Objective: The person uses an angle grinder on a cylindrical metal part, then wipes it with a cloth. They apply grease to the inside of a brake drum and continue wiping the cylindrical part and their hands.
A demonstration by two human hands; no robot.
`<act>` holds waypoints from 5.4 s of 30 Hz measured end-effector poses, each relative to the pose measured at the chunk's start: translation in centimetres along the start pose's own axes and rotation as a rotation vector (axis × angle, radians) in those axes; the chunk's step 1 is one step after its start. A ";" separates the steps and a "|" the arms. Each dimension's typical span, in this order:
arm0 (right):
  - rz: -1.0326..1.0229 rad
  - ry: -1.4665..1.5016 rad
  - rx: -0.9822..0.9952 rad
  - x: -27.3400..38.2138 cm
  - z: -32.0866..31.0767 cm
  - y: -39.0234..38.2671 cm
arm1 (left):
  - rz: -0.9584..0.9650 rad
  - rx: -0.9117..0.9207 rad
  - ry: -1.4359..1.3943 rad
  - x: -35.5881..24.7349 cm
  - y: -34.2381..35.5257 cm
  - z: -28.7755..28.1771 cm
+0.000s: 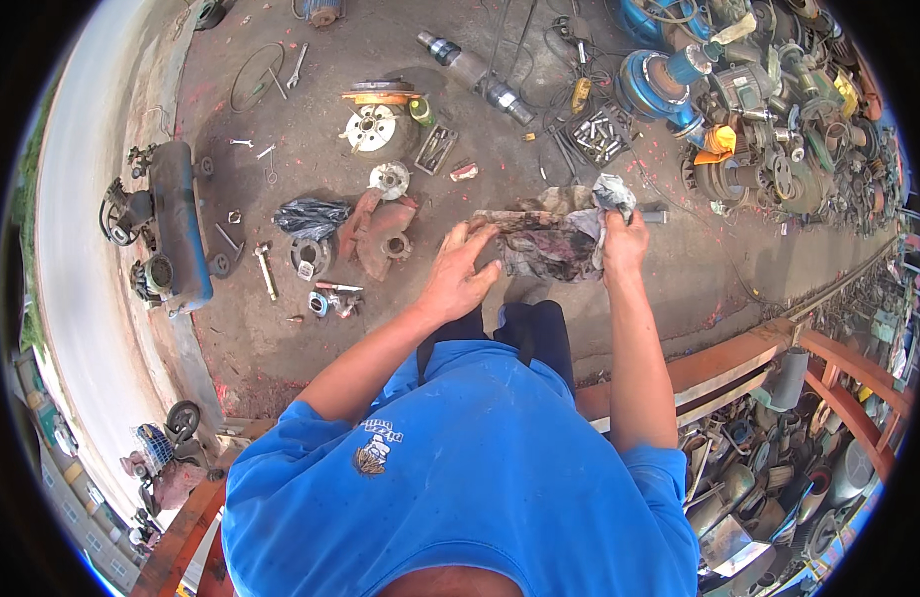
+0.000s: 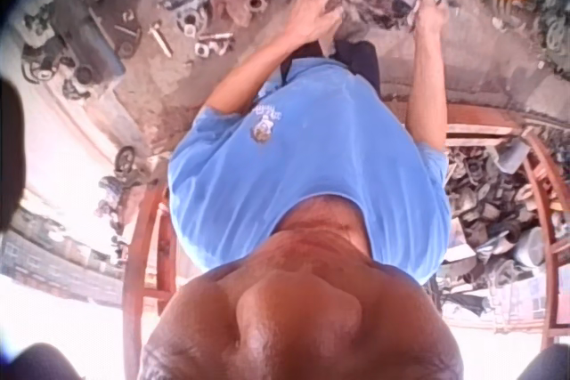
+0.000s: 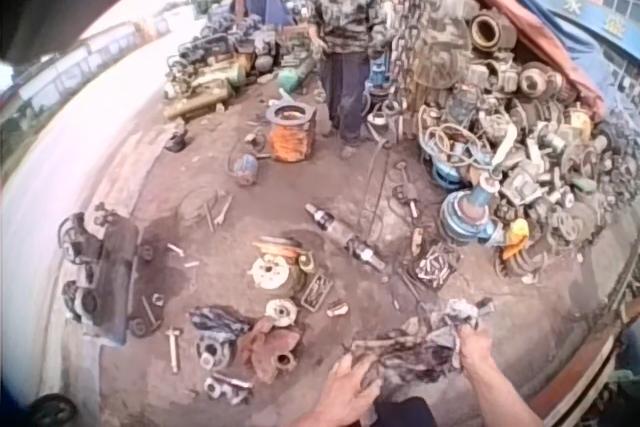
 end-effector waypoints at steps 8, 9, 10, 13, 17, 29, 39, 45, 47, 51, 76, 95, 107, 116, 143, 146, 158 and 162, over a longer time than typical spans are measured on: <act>-0.294 -0.412 -0.037 1.4 0.4 10.4 | -0.441 -0.113 0.148 15.1 5.1 -6.2; -0.300 -0.483 -0.035 1.4 1.6 11.4 | -0.457 -0.141 0.220 17.5 5.7 -7.0; -0.308 -0.559 -0.027 1.5 3.0 12.3 | -0.514 -0.155 0.243 20.0 6.2 -7.9; -0.290 -0.785 0.047 -3.7 5.8 17.0 | -0.706 -0.225 0.352 28.6 3.4 -11.1; -0.376 -1.016 0.197 -9.6 11.8 24.8 | -1.128 -0.336 0.320 36.0 -2.0 -17.7; -0.499 -1.075 0.464 1.5 47.1 25.6 | -1.399 -0.774 -0.403 42.3 -0.8 -21.4; -0.304 -1.193 0.142 3.2 75.8 19.7 | -1.306 -0.172 0.545 78.7 22.7 -60.4; -0.221 -1.395 -0.019 13.8 91.0 9.9 | -1.017 -0.481 0.212 93.7 54.6 -90.8; -0.148 -1.422 -0.024 17.2 95.5 8.7 | -0.959 -0.407 0.291 93.9 63.3 -94.8; -0.189 -1.505 -0.030 13.5 97.8 11.7 | -0.616 -0.107 0.521 92.3 81.5 -93.9; 0.429 0.004 -0.475 14.1 135.0 26.2 | 0.777 1.024 0.589 77.9 132.0 -24.2; 0.607 0.285 -0.734 -28.7 160.6 29.0 | 1.269 0.943 0.431 120.5 123.1 23.0; 0.337 0.081 -0.745 -38.8 160.8 28.2 | 0.036 1.698 0.381 125.3 124.7 30.4; 0.406 0.016 -0.781 -41.7 161.3 28.3 | -0.670 1.891 0.297 133.0 128.9 35.7; 0.308 0.074 -0.970 -42.1 157.1 17.7 | 2.616 1.384 0.216 123.9 113.3 19.8; 0.313 0.086 -0.973 -41.3 156.6 15.3 | 3.006 1.355 0.413 125.2 109.3 18.7; 0.359 0.027 -1.043 -39.9 154.6 5.8 | 3.639 0.755 1.523 134.0 100.7 18.9; 0.362 0.026 -1.036 -39.2 155.1 4.3 | 3.645 0.502 1.641 137.0 101.7 21.6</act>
Point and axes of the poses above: each hand's wrist, its own y-axis towards the middle knuckle, its own z-axis out of the palm, x = y × z, the point moved 5 cm from there along y, towards the middle knuckle, and after that the axes turned 14 degrees about -x, right-handed, at the moved point
